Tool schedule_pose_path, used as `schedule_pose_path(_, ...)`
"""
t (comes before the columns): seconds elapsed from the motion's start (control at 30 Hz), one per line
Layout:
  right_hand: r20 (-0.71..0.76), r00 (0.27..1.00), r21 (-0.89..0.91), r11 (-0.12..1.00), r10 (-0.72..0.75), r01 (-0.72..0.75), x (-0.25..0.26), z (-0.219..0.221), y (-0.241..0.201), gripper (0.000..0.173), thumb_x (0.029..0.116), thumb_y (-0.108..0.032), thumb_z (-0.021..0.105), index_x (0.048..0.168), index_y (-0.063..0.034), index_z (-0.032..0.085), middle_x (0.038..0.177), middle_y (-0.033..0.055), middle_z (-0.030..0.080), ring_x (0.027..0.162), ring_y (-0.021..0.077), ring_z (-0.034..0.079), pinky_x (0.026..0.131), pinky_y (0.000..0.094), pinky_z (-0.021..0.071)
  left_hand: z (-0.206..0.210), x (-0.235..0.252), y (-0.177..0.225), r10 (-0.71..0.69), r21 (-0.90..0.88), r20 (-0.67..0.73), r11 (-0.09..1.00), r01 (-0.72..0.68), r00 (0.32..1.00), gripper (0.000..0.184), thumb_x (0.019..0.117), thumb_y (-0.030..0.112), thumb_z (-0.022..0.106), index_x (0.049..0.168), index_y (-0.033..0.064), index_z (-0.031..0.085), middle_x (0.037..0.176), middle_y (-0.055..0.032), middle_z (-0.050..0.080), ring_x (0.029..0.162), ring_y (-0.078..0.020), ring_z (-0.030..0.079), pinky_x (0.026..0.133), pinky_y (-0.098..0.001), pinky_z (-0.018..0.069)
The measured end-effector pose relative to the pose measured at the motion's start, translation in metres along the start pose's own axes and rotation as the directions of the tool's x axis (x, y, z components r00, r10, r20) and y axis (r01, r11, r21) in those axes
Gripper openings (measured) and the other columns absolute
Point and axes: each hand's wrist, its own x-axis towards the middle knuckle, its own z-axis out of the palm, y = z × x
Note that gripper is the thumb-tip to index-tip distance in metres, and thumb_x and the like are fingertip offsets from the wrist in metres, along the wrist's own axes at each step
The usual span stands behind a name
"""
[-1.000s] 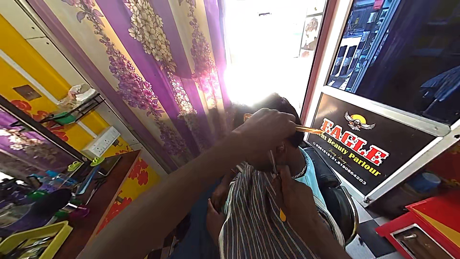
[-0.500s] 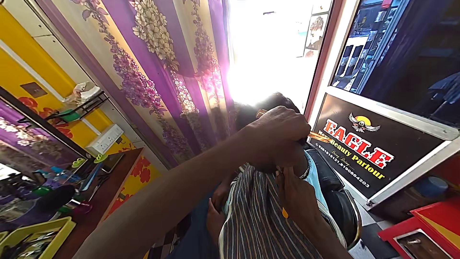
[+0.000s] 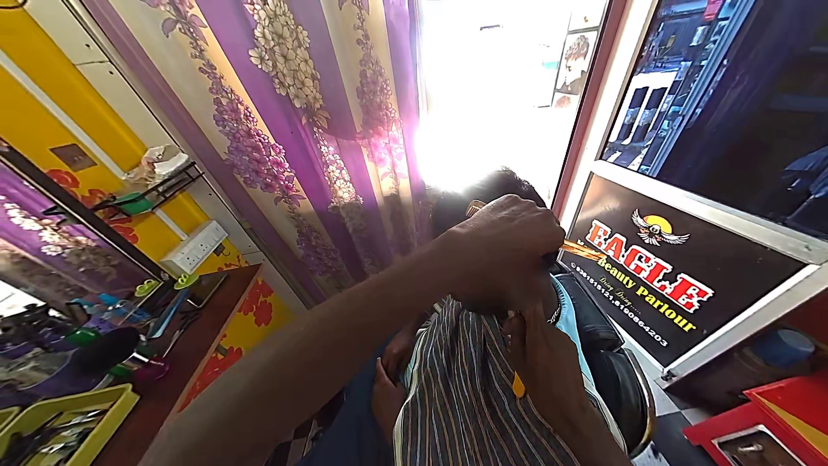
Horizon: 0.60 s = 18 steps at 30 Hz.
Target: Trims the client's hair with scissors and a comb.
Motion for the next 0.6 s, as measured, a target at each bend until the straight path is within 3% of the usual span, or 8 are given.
schedule_pose_path(0.17,0.079,0.997,-0.028,1.000,0.010,-0.008,-0.0008,-0.0017,-0.0020,0.026,0.1037,-0.027,0.047,0.112,-0.0068,0.060,0.059,0.0007,0.058,0.050,0.0226,0.063,0.043,0.0406,0.0502,0.0002,0.0015,-0.0002,0.001,-0.001,0.003,1.000,-0.001,1.000,0.008,0.0946,0.006,0.064,0.087,0.0073,0.067,0.095,-0.0091,0.066,0.084,-0.0276,0.066,0.067,-0.0463,0.0513)
schedule_pose_path(0.6,0.044,0.999,0.047,0.999,0.016,-0.019,0.0010,0.0017,0.0026,0.028,0.1044,-0.027,0.045,0.114,-0.0064,0.062,0.066,-0.0010,0.063,0.053,0.0201,0.065,0.045,0.0395,0.0521,0.0015,0.0016,-0.0012,0.010,-0.018,-0.012,1.000,-0.010,1.000,0.008,0.0961,0.007,0.064,0.089,0.0061,0.067,0.095,-0.0098,0.067,0.085,-0.0286,0.067,0.069,-0.0470,0.0518)
